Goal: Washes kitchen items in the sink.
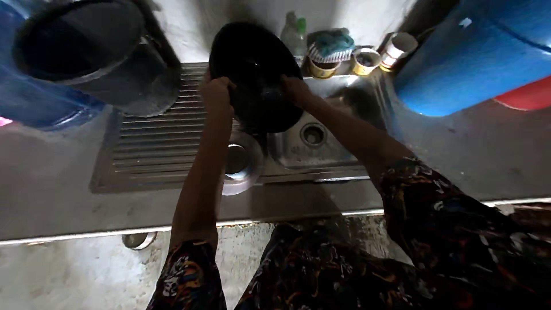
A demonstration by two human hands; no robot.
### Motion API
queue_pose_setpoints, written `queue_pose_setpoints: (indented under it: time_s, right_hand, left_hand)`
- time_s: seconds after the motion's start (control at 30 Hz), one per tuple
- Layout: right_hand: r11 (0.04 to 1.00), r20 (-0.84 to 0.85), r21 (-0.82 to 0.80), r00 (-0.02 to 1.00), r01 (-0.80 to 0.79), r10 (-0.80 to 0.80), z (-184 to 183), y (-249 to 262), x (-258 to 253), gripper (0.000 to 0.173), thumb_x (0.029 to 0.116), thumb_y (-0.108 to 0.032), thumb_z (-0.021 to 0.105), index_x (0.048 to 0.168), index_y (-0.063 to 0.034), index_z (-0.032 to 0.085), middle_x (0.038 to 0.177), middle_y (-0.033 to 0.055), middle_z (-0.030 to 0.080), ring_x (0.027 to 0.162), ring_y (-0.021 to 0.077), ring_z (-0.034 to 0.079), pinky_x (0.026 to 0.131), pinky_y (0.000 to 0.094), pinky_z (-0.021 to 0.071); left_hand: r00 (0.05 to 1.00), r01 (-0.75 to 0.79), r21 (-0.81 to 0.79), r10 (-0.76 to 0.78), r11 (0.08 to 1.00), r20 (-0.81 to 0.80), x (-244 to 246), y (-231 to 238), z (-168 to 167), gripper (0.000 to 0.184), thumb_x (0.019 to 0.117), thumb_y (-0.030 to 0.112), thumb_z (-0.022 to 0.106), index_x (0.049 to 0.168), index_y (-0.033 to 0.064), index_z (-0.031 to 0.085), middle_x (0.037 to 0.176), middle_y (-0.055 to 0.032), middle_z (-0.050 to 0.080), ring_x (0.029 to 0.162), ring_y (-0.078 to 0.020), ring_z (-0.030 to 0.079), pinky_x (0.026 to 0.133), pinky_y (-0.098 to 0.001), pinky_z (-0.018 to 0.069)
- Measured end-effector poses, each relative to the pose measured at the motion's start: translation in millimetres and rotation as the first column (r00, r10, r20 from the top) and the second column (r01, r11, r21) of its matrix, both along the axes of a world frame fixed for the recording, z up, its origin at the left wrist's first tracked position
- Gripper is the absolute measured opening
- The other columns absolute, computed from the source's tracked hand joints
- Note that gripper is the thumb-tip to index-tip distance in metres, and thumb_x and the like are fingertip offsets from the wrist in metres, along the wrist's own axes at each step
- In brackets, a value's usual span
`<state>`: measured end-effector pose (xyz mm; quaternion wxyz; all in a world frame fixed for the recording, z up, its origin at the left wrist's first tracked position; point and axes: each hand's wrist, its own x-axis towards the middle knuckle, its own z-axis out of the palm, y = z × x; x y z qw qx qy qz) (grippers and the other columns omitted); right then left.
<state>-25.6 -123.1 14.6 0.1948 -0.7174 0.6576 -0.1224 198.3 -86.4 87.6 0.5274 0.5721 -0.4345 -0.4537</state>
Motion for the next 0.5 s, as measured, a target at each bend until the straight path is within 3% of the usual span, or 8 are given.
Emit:
queue_pose_setpoints:
  time_s: [0.07, 0.13, 0.23, 0.3, 0.4, 0.5]
  right_hand:
    - [0.981, 0.016, -0.070, 0.983, 0.183, -0.182, -3.4, 25.8, -32.5, 0.043, 0.1079, -0.029, 0.049, 0.143, -0.0045, 0.051, 0.122, 0.0288, 0.067, 0.112, 0.0504, 0.065, 0.092, 0.0668, 0.0500]
    - [0.957, 0.151, -0.071, 0.951, 0.283, -0.270, -27.8, 51.8, -68.6, 0.045, 0.1083, -0.036, 0.047, 0.131, 0.0008, 0.059, 0.112, 0.0271, 0.068, 0.107, 0.0456, 0.067, 0.093, 0.0626, 0.0507]
    - [0.924, 0.352, 0.093, 0.856, 0.370, -0.379, -62.6, 86.0, -98.3, 0.055, 0.1104, -0.043, 0.042, 0.122, 0.0058, 0.064, 0.109, 0.0272, 0.067, 0.101, 0.0406, 0.066, 0.092, 0.0591, 0.0497]
    - [0.892, 0.462, 0.168, 0.766, 0.419, -0.446, -83.2, 97.8, -104.4, 0.054, 0.1105, -0.044, 0.041, 0.123, 0.0038, 0.064, 0.105, 0.0238, 0.067, 0.090, 0.0335, 0.065, 0.085, 0.0525, 0.0531]
    - [0.859, 0.555, 0.259, 0.660, 0.442, -0.507, -96.9, 106.7, -113.0, 0.049, 0.1096, -0.043, 0.044, 0.130, -0.0015, 0.062, 0.115, 0.0226, 0.065, 0.098, 0.0329, 0.065, 0.087, 0.0522, 0.0531]
    - [0.834, 0.581, 0.326, 0.602, 0.444, -0.548, -82.5, 116.0, -133.4, 0.049, 0.1080, -0.035, 0.051, 0.145, -0.0033, 0.050, 0.134, 0.0249, 0.060, 0.120, 0.0357, 0.061, 0.101, 0.0545, 0.0491]
  left_hand:
    - [0.997, 0.073, -0.046, -0.071, 0.996, 0.035, -18.2, 6.0, 6.2, 0.063, 0.0842, -0.009, 0.059, 0.145, 0.0033, 0.050, 0.127, -0.0137, 0.062, 0.101, -0.0163, 0.065, 0.082, -0.0351, 0.0574]
    - [0.993, 0.112, -0.071, -0.110, 0.991, 0.040, -37.7, 12.9, 8.5, 0.063, 0.0805, -0.011, 0.060, 0.142, 0.0031, 0.052, 0.125, -0.0123, 0.064, 0.102, -0.0149, 0.066, 0.082, -0.0345, 0.0583]
    - [0.983, 0.181, -0.093, -0.176, 0.979, 0.058, -70.2, 20.7, 9.7, 0.070, 0.0802, -0.013, 0.059, 0.148, 0.0030, 0.049, 0.135, -0.0133, 0.062, 0.112, -0.0164, 0.065, 0.089, -0.0350, 0.0572]
    - [0.970, 0.228, -0.105, -0.217, 0.968, 0.106, -91.4, 25.7, 8.4, 0.074, 0.0801, -0.013, 0.059, 0.151, 0.0034, 0.046, 0.142, -0.0140, 0.059, 0.118, -0.0173, 0.063, 0.093, -0.0347, 0.0562]
    - [0.967, 0.241, -0.076, -0.233, 0.968, 0.105, -113.6, 35.0, -0.2, 0.078, 0.0801, -0.013, 0.059, 0.154, 0.0069, 0.043, 0.143, -0.0142, 0.057, 0.118, -0.0183, 0.063, 0.093, -0.0358, 0.0559]
    - [0.984, 0.176, -0.017, -0.176, 0.984, -0.006, -123.2, 48.0, -21.1, 0.070, 0.0832, -0.010, 0.059, 0.150, 0.0072, 0.047, 0.135, -0.0141, 0.061, 0.110, -0.0195, 0.065, 0.087, -0.0385, 0.0576]
